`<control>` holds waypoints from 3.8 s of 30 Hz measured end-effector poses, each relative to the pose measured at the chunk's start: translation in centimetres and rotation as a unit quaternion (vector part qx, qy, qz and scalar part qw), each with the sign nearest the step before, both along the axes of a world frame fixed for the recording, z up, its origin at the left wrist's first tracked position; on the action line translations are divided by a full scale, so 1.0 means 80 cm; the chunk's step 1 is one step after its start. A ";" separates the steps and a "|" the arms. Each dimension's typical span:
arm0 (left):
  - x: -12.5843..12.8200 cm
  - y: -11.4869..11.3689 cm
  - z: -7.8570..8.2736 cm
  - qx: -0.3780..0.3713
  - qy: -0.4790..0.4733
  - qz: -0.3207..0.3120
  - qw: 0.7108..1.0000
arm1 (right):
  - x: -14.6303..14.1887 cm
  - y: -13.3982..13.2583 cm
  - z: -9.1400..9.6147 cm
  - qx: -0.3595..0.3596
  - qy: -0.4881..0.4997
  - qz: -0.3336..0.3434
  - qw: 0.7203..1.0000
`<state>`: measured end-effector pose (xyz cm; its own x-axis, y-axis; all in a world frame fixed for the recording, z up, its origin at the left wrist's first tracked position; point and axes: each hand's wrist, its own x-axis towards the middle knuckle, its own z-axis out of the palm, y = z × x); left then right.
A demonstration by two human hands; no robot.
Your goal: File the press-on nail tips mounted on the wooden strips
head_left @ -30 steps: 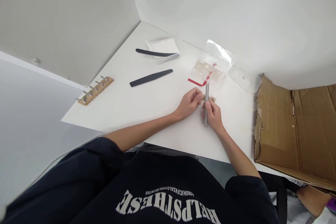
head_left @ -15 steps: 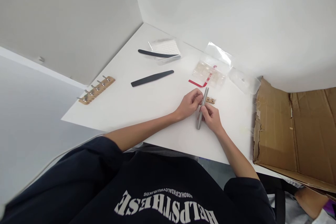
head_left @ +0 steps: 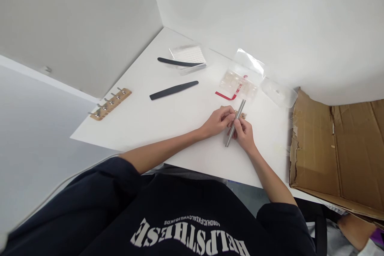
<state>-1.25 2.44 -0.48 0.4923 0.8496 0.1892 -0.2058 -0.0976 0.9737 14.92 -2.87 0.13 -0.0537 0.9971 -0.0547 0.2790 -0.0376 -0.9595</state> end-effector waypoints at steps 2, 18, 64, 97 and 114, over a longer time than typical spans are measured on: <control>0.000 -0.001 0.001 -0.012 -0.004 0.017 1.000 | 0.000 0.001 0.000 -0.005 0.000 0.018 1.000; -0.001 -0.002 -0.001 -0.002 0.032 0.049 0.998 | 0.001 -0.001 -0.006 -0.004 -0.003 0.043 0.999; -0.003 -0.003 -0.002 0.056 0.053 0.003 0.997 | 0.002 0.001 -0.007 -0.004 0.036 0.010 0.999; -0.004 0.001 -0.001 0.035 0.059 0.021 0.997 | -0.002 0.001 -0.004 -0.004 0.010 0.036 0.999; -0.005 0.003 0.001 0.034 0.048 0.012 0.998 | -0.001 0.001 -0.006 -0.010 0.001 0.032 0.999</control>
